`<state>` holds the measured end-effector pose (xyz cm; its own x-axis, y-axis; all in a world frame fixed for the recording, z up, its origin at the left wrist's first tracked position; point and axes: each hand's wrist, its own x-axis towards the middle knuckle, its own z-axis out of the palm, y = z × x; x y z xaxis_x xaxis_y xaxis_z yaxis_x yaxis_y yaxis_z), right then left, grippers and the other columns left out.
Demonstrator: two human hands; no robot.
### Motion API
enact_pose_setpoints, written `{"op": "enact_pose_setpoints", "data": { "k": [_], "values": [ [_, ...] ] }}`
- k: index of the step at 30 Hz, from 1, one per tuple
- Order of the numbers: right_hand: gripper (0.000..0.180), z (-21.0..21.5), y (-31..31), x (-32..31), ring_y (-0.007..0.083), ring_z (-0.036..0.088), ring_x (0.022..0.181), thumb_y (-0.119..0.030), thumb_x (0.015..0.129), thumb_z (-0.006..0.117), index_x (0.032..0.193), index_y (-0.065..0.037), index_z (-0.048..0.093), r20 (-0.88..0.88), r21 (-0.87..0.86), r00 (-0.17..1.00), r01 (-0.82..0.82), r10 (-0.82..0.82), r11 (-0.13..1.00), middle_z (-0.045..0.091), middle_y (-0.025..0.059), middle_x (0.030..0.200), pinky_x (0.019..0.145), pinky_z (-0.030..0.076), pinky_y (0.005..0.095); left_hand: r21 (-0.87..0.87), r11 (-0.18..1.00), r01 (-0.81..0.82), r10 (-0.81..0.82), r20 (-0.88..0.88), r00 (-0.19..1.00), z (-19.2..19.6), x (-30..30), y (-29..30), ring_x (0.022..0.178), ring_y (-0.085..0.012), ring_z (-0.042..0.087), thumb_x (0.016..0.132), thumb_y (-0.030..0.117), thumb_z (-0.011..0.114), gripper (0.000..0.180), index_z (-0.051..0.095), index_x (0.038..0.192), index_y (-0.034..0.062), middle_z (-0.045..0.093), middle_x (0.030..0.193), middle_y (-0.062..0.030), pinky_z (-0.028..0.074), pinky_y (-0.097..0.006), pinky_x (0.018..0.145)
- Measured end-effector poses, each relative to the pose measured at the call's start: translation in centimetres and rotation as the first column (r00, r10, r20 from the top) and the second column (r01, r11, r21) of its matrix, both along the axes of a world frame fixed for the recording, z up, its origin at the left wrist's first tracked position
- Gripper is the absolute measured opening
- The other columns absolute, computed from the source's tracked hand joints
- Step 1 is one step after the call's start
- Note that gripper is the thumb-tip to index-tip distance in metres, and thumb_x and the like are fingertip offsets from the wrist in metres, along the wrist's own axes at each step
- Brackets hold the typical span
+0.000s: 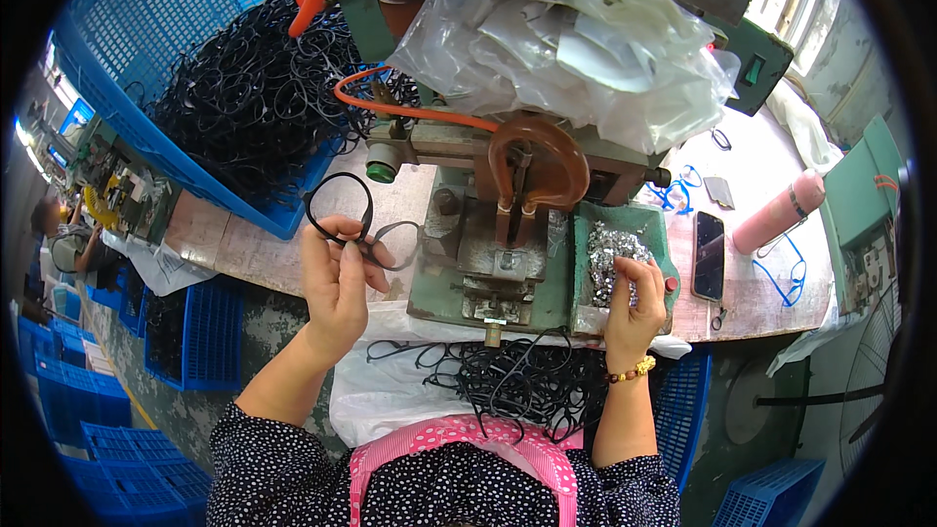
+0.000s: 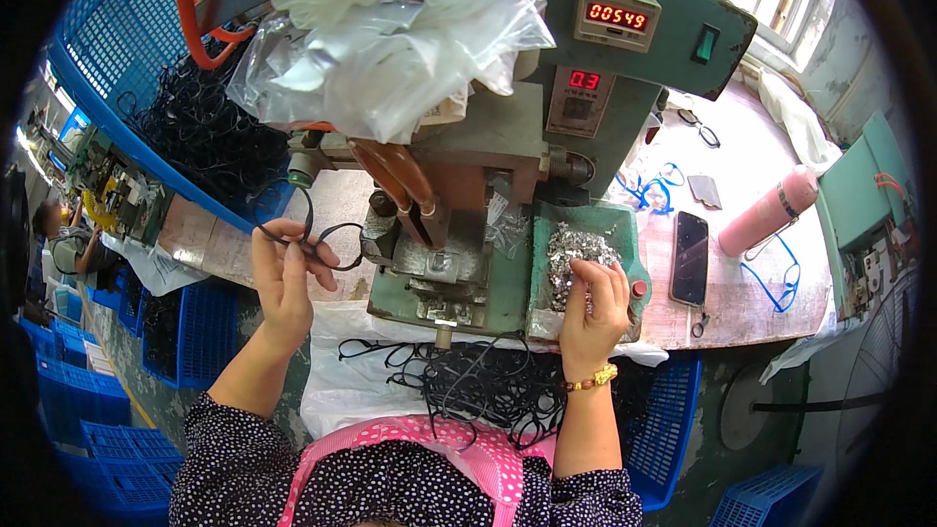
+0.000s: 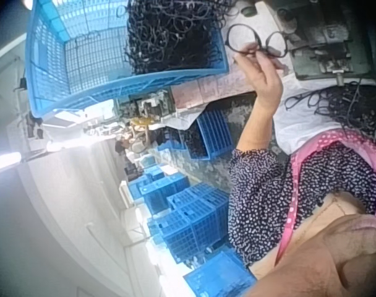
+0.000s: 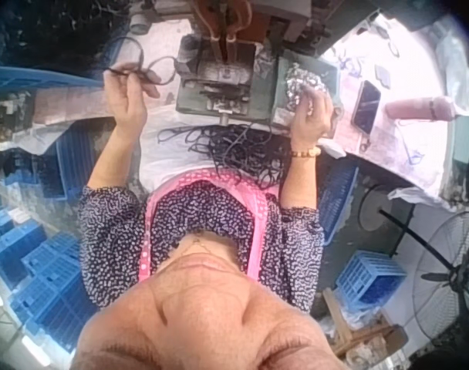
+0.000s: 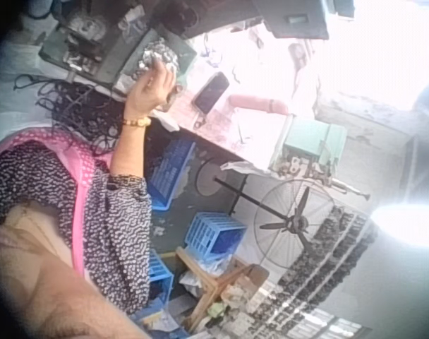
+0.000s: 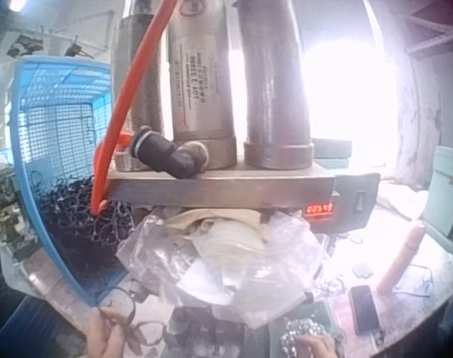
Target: The person repeatedly picks up black eyeglass frames, places them into a press machine, and attaches small metal components to the temples. They then remove the assembled frames and place them on the table, continuing the cycle with additional frames.
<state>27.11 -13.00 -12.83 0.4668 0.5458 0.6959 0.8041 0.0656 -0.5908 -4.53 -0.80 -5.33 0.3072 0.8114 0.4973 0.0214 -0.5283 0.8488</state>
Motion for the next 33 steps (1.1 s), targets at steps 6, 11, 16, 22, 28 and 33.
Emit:
{"op": "enact_pose_setpoints", "data": {
  "k": [6, 11, 16, 22, 28, 33],
  "values": [
    [0.016, -0.2, 0.1, -0.1, 0.027, 0.071, 0.085, 0.003, 0.09, 0.064, 0.101, -0.004, 0.072, -0.037, 0.02, 0.999, 0.0, 0.0, 1.0, 0.074, 0.0085, 0.093, 0.106, 0.046, 0.0496, -0.064, 0.998, 0.0, 0.0, 0.008, 1.0, -0.3, 0.1, -0.2, 0.061, -0.0105, 0.058, 0.106, 0.005, 0.038, 0.019, 0.039, 0.125, 0.0034, 0.062, 0.092, -0.0134, 0.048, -0.02, 0.06],
    [0.016, 0.0, 0.0, 0.0, 0.0267, 0.07, 0.09, 0.003, 0.089, 0.064, 0.101, -0.005, 0.072, 0.012, 0.007, 1.0, -0.008, 0.008, 1.0, 0.074, 0.0084, 0.095, 0.104, 0.047, 0.0476, -0.078, 0.997, -0.016, 0.019, 0.035, 0.999, -0.5, 0.4, -0.3, 0.063, -0.0098, 0.057, 0.105, 0.002, 0.042, 0.022, 0.037, 0.126, 0.0038, 0.062, 0.092, -0.0118, 0.048, -0.019, 0.06],
    [0.018, 0.0, -0.1, 0.0, 0.0289, 0.067, 0.096, 0.006, 0.086, 0.065, 0.1, -0.004, 0.071, -0.04, 0.006, 0.999, -0.007, 0.007, 1.0, 0.072, 0.0097, 0.098, 0.099, 0.048, 0.0451, -0.091, 0.996, -0.014, 0.017, 0.031, 0.999, -0.5, 0.4, -0.4, 0.063, -0.0094, 0.057, 0.105, 0.003, 0.042, 0.023, 0.037, 0.127, 0.0039, 0.062, 0.092, -0.0114, 0.047, -0.019, 0.06],
    [0.02, 0.0, 0.0, 0.0, 0.0304, 0.065, 0.092, 0.009, 0.084, 0.065, 0.099, -0.003, 0.07, -0.057, 0.042, 0.998, -0.024, 0.027, 0.999, 0.069, 0.0125, 0.095, 0.094, 0.049, 0.042, -0.151, 0.988, -0.021, 0.028, 0.045, 0.999, -0.1, 0.6, -0.6, 0.062, -0.0092, 0.057, 0.105, 0.003, 0.044, 0.028, 0.038, 0.132, 0.0027, 0.065, 0.098, -0.014, 0.047, -0.019, 0.06],
    [0.018, 1.8, -0.2, -0.6, 0.0239, 0.063, 0.087, 0.01, 0.085, 0.066, 0.099, -0.001, 0.07, -0.208, 0.016, 0.974, -0.092, 0.093, 0.996, 0.066, 0.0099, 0.093, 0.084, 0.049, 0.0323, -0.16, 0.987, -0.011, 0.02, 0.054, 0.998, 1.2, 0.4, -0.8, 0.065, -0.0097, 0.058, 0.104, 0.005, 0.046, 0.034, 0.042, 0.137, 0.0011, 0.066, 0.101, -0.0146, 0.048, -0.021, 0.061],
    [0.017, 3.8, 0.1, -2.4, 0.0162, 0.061, 0.092, 0.01, 0.09, 0.064, 0.102, 0.0, 0.069, -0.461, 0.1, 0.849, -0.24, 0.259, 0.966, 0.065, 0.0066, 0.096, 0.085, 0.047, 0.0267, -0.142, 0.99, -0.009, 0.031, 0.153, 0.988, 2.6, 0.3, -1.1, 0.07, -0.0109, 0.057, 0.104, 0.008, 0.049, 0.029, 0.048, 0.133, 0.0005, 0.064, 0.096, -0.0117, 0.048, -0.022, 0.063]
  ]
}}
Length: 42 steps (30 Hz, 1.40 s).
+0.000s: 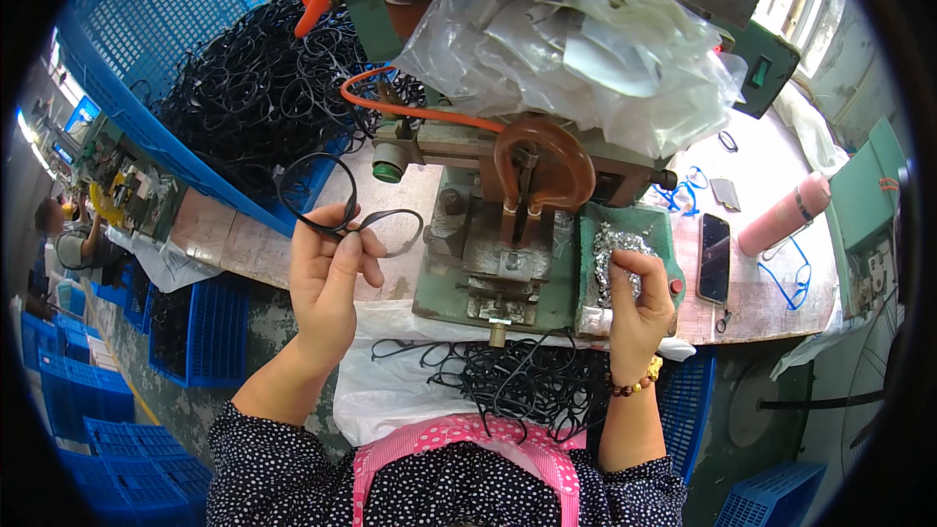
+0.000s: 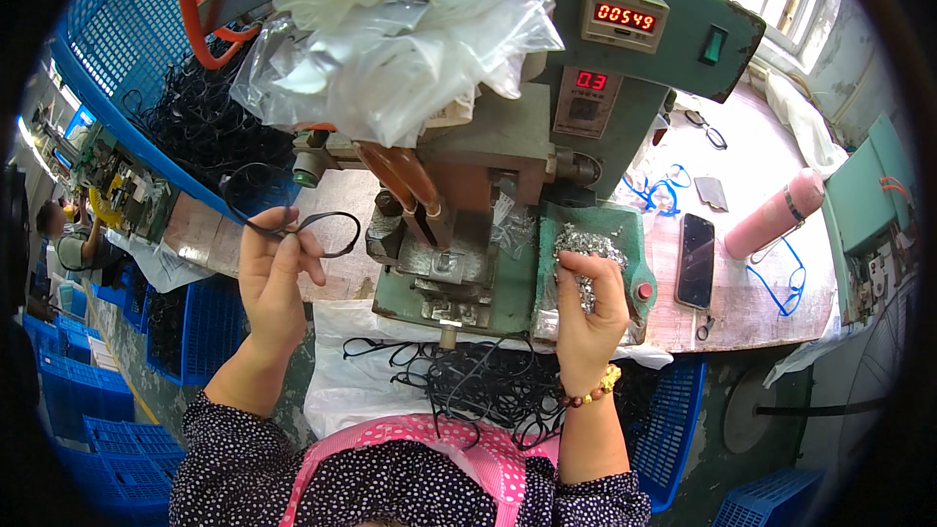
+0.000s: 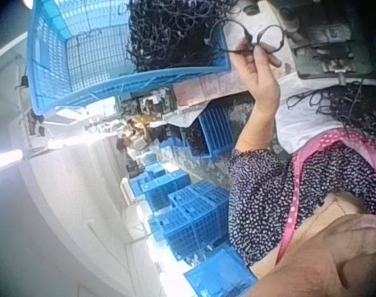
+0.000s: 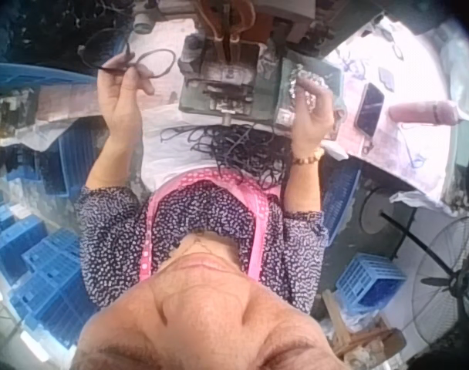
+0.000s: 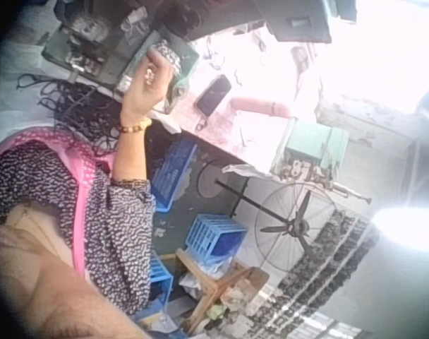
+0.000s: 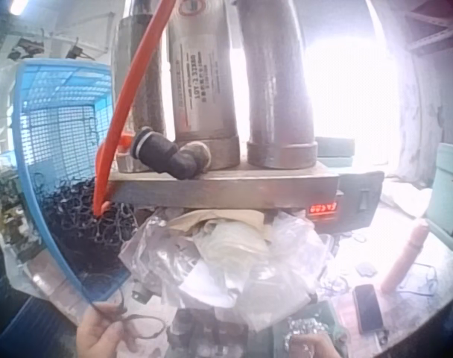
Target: The person repeatedly picks up black eyeglass frames, places them into a press machine, and attaches small metal components to the temples. They then remove the assembled frames and place them on the table, continuing the cycle with additional frames.
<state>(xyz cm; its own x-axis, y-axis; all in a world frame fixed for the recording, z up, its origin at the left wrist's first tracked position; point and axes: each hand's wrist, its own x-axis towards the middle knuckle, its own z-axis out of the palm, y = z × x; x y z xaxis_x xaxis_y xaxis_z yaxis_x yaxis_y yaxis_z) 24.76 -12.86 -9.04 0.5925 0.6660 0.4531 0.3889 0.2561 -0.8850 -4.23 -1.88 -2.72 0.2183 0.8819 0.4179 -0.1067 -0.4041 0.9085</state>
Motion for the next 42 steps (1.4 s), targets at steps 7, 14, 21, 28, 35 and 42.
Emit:
{"op": "enact_pose_setpoints", "data": {
  "k": [7, 14, 21, 28, 35, 42],
  "values": [
    [0.016, 1.7, 0.2, -2.0, 0.0161, 0.06, 0.099, 0.01, 0.09, 0.063, 0.103, 0.001, 0.069, -0.193, 0.095, 0.951, -0.227, 0.242, 0.969, 0.065, 0.0077, 0.103, 0.09, 0.045, 0.0272, 0.035, 0.998, 0.053, -0.057, 0.102, 0.993, 2.4, -0.2, -1.3, 0.068, -0.0108, 0.057, 0.104, 0.006, 0.051, 0.026, 0.051, 0.128, -0.0025, 0.065, 0.089, -0.0124, 0.047, -0.021, 0.064],
    [0.016, 3.0, 1.0, -3.6, 0.018, 0.06, 0.097, 0.01, 0.09, 0.063, 0.103, 0.001, 0.069, -0.204, 0.145, 0.916, -0.319, 0.344, 0.937, 0.066, 0.0086, 0.103, 0.092, 0.045, 0.0292, 0.078, 0.988, 0.136, -0.141, 0.074, 0.987, 4.7, 1.0, -1.5, 0.069, -0.0111, 0.057, 0.104, 0.009, 0.051, 0.026, 0.052, 0.126, -0.0042, 0.065, 0.091, -0.0129, 0.047, -0.023, 0.064],
    [0.02, 3.3, 2.7, -4.9, 0.0227, 0.06, 0.103, 0.008, 0.084, 0.067, 0.101, -0.003, 0.07, 0.164, 0.16, 0.969, -0.213, 0.187, 0.964, 0.065, 0.0096, 0.102, 0.099, 0.044, 0.0388, 0.073, 0.981, 0.18, -0.191, 0.186, 0.964, 5.2, 3.6, 0.9, 0.09, -0.0129, 0.066, 0.106, 0.008, 0.051, 0.025, 0.053, 0.129, -0.0013, 0.066, 0.119, -0.0098, 0.05, -0.022, 0.065],
    [0.042, 3.0, 4.0, -7.1, 0.0166, 0.063, 0.092, 0.005, 0.086, 0.069, 0.124, 0.002, 0.053, -0.099, 0.17, 0.951, -0.273, 0.292, 0.947, 0.065, 0.0081, 0.102, 0.098, 0.046, 0.0356, 0.175, 0.975, 0.14, -0.169, 0.166, 0.971, 4.7, 4.4, 1.5, 0.088, -0.0116, 0.066, 0.106, 0.012, 0.053, 0.025, 0.053, 0.128, -0.0013, 0.067, 0.116, -0.0097, 0.05, -0.022, 0.065],
    [0.051, 3.6, 4.0, -7.8, 0.0129, 0.059, 0.099, 0.008, 0.09, 0.067, 0.135, 0.002, 0.043, -0.268, 0.191, 0.879, -0.353, 0.395, 0.916, 0.063, 0.0062, 0.107, 0.09, 0.048, 0.0263, 0.152, 0.982, 0.114, -0.14, 0.178, 0.974, 4.7, 4.5, 1.3, 0.087, -0.0117, 0.065, 0.106, 0.012, 0.052, 0.025, 0.052, 0.128, -0.0018, 0.067, 0.114, -0.0095, 0.05, -0.022, 0.065],
    [0.047, 3.6, 4.1, -7.4, 0.0151, 0.06, 0.103, 0.007, 0.089, 0.066, 0.132, 0.003, 0.046, -0.225, 0.205, 0.895, -0.343, 0.385, 0.917, 0.064, 0.0093, 0.109, 0.094, 0.047, 0.0287, 0.275, 0.954, 0.122, -0.139, 0.04, 0.99, 2.8, 4.2, -1.1, 0.073, -0.0166, 0.058, 0.104, 0.012, 0.047, 0.025, 0.045, 0.127, 0.0012, 0.059, 0.099, -0.0155, 0.05, -0.028, 0.062]
  ]
}}
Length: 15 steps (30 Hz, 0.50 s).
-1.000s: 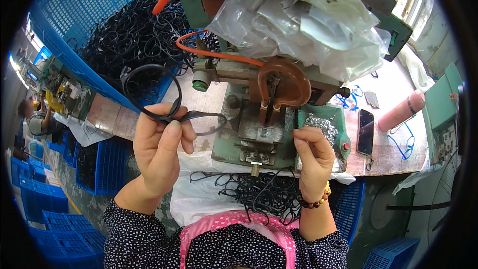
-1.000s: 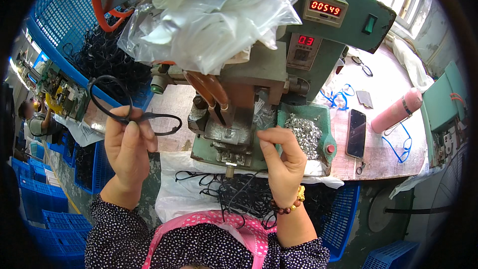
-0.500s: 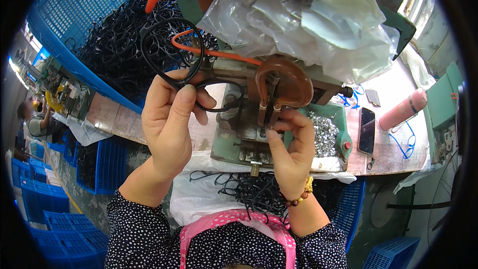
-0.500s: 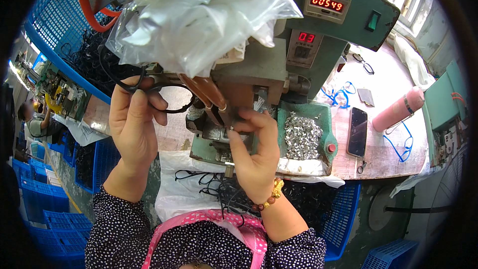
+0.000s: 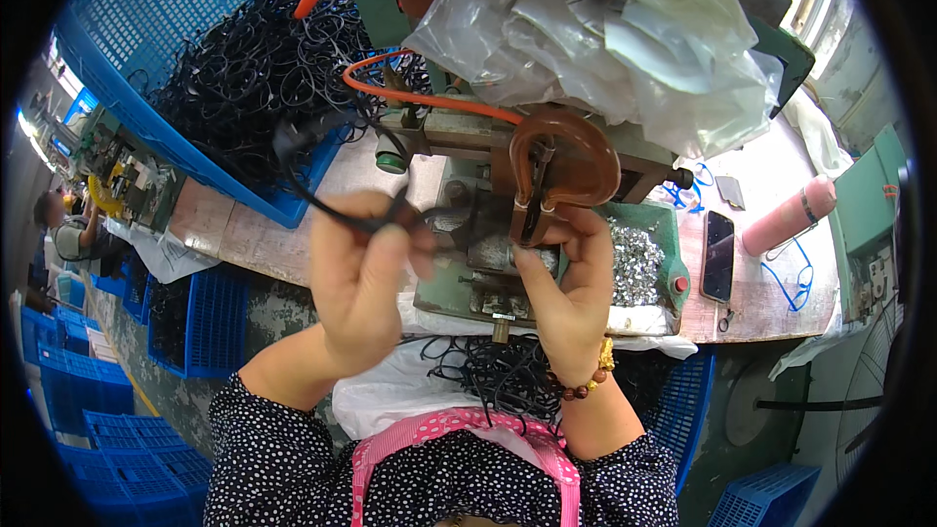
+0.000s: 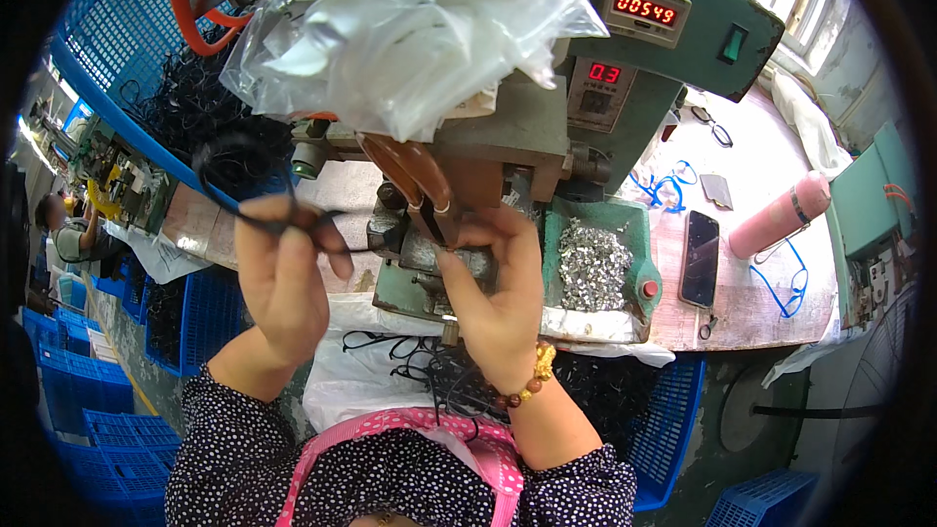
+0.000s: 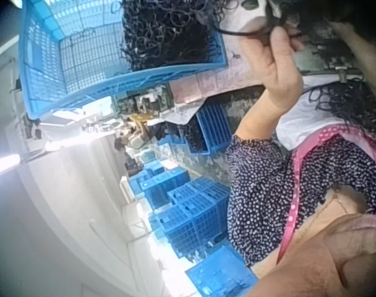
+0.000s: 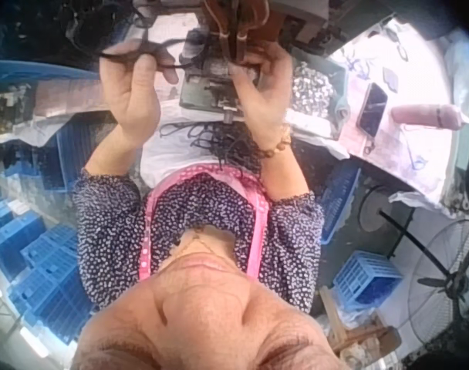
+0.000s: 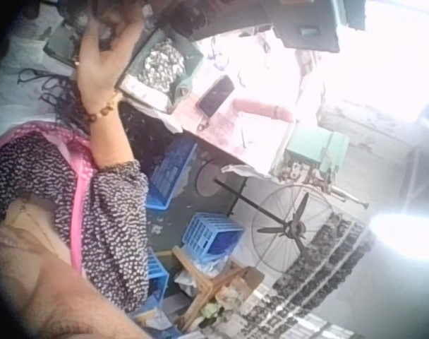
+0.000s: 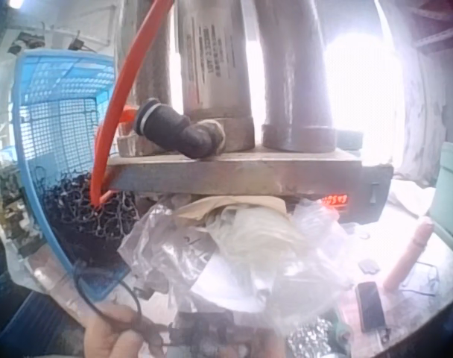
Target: The person repeatedly picks up black eyeglass frames, places them into a press machine, and attaches small metal components to the temples. They then remove the assembled frames and place them on the table, continuing the cycle with additional frames.
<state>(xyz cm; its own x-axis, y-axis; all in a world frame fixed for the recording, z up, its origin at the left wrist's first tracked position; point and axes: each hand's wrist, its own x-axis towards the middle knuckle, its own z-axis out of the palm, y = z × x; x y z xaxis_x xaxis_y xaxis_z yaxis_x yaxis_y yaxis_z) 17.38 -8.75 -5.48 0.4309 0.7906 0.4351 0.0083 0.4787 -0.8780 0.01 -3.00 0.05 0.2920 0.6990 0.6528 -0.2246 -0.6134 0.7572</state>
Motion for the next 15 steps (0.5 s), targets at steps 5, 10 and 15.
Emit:
{"op": "enact_pose_setpoints", "data": {
  "k": [5, 10, 15],
  "values": [
    [0.04, -0.4, -1.3, 1.8, 0.0166, 0.062, 0.105, 0.004, 0.09, 0.064, 0.129, 0.003, 0.051, 0.06, -0.025, 0.996, 0.062, -0.06, 0.998, 0.066, 0.0111, 0.11, 0.101, 0.043, 0.0326, 0.056, 0.997, 0.046, -0.033, -0.214, 0.976, -0.8, 0.2, -1.3, 0.082, -0.0193, 0.065, 0.093, -0.003, 0.064, 0.019, 0.061, 0.112, -0.0035, 0.065, 0.095, -0.0138, 0.052, -0.03, 0.072],
    [0.03, -0.7, -2.4, 2.5, 0.0162, 0.064, 0.105, 0.004, 0.092, 0.061, 0.121, 0.002, 0.058, -0.023, -0.068, 0.991, 0.134, -0.135, 0.989, 0.069, 0.0092, 0.106, 0.121, 0.023, 0.0419, 0.029, 0.997, 0.071, -0.059, -0.298, 0.953, -0.6, 2.8, -0.6, 0.074, -0.0275, 0.067, 0.086, -0.005, 0.069, 0.018, 0.067, 0.103, -0.0018, 0.066, 0.088, -0.0151, 0.052, -0.034, 0.065],
    [0.029, -1.0, -3.0, 3.4, 0.0161, 0.064, 0.105, 0.005, 0.093, 0.06, 0.122, 0.001, 0.059, -0.081, -0.055, 0.981, 0.174, -0.178, 0.983, 0.068, 0.0084, 0.106, 0.119, 0.027, 0.0406, 0.247, 0.964, 0.094, 0.0, -0.355, 0.935, -0.4, 3.4, 0.4, 0.071, -0.0312, 0.066, 0.085, -0.001, 0.072, 0.019, 0.067, 0.103, -0.0005, 0.065, 0.087, -0.0159, 0.051, -0.036, 0.061]
  ]
}}
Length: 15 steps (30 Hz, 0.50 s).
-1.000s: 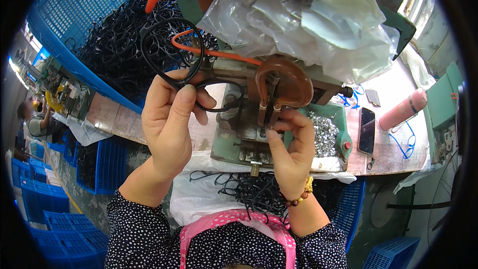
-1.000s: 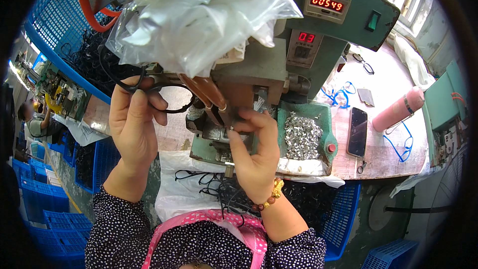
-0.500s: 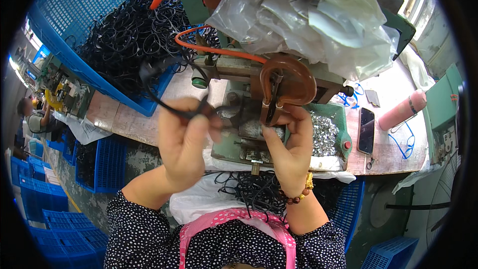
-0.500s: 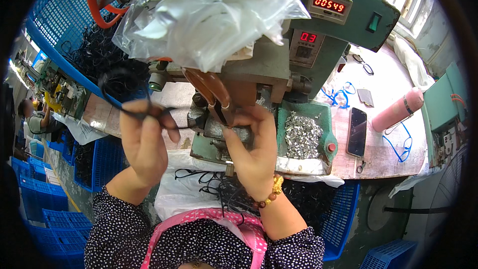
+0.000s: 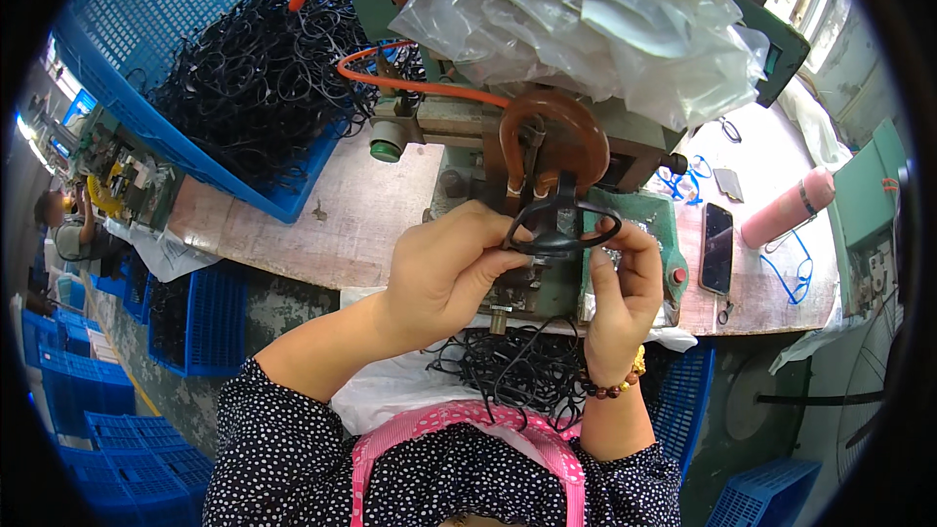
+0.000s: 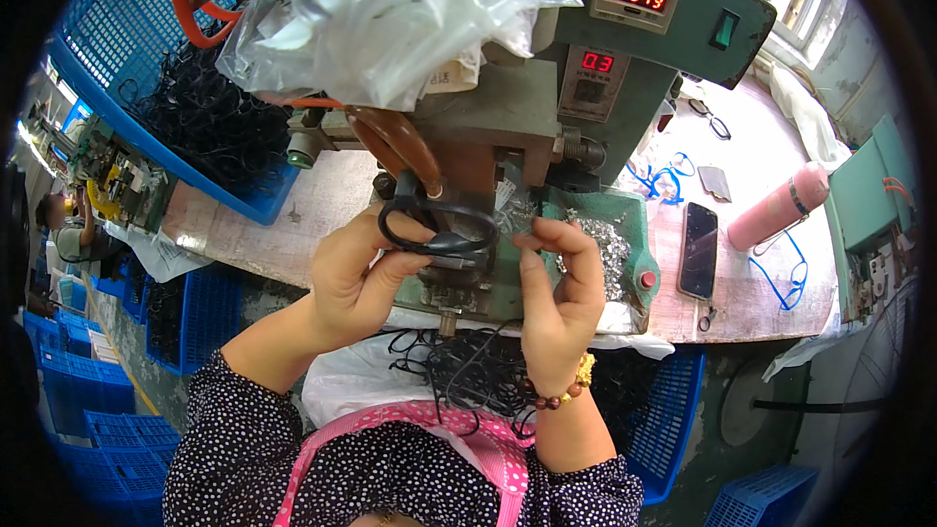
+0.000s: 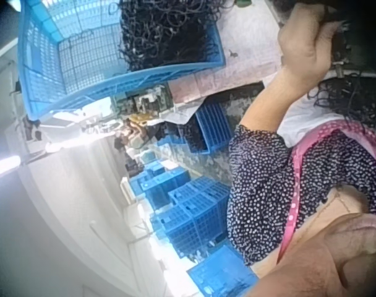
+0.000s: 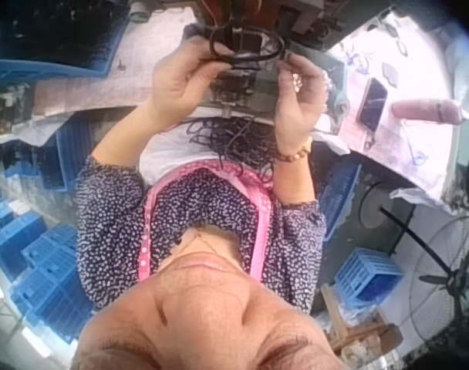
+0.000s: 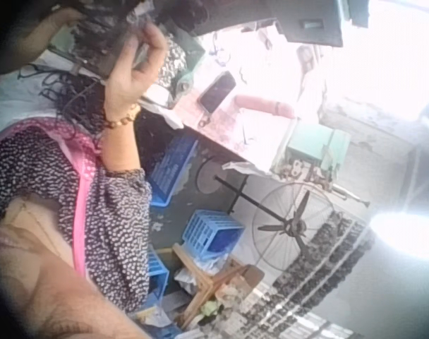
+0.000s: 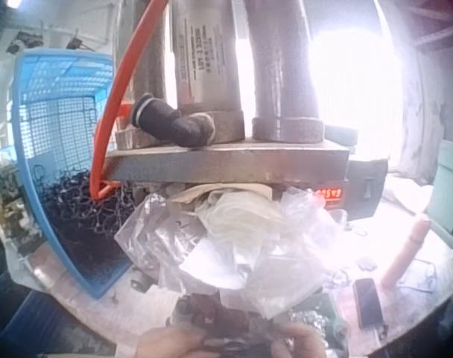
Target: The person repeatedly picks up black eyeglass frames, places them into a press machine, and attaches small metal components to the temples. They then remove the assembled frames and place them on the table, continuing the cycle with additional frames.
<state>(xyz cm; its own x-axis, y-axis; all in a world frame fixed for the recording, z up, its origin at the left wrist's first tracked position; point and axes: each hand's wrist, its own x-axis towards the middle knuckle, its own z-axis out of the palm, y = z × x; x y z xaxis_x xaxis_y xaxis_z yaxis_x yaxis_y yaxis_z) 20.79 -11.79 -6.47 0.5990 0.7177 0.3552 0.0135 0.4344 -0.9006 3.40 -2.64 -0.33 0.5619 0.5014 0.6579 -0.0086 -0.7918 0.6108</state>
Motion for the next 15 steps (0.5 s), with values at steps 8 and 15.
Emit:
{"op": "enact_pose_setpoints", "data": {
  "k": [8, 15],
  "values": [
    [0.026, -4.3, -2.0, 6.1, 0.027, 0.062, 0.104, 0.004, 0.092, 0.061, 0.116, -0.002, 0.065, 0.459, -0.12, 0.791, 0.507, -0.405, 0.854, 0.068, 0.0115, 0.109, 0.107, 0.042, 0.042, 0.18, 0.983, 0.025, -0.039, 0.077, 0.996, -1.1, -0.1, 0.6, 0.071, -0.033, 0.064, 0.083, -0.001, 0.073, 0.023, 0.065, 0.105, -0.0005, 0.066, 0.086, -0.0155, 0.05, -0.037, 0.06],
    [0.027, -5.2, -3.8, 7.2, 0.0346, 0.052, 0.126, -0.005, 0.082, 0.071, 0.109, -0.004, 0.067, 0.879, -0.252, 0.477, 0.458, 0.003, 0.852, 0.065, 0.0126, 0.114, 0.111, 0.037, 0.0482, 0.159, 0.987, 0.029, -0.045, 0.092, 0.995, -1.2, 0.1, 0.6, 0.069, -0.0323, 0.063, 0.083, -0.002, 0.073, 0.022, 0.065, 0.104, -0.0016, 0.065, 0.084, -0.0155, 0.049, -0.037, 0.058]
  ]
}}
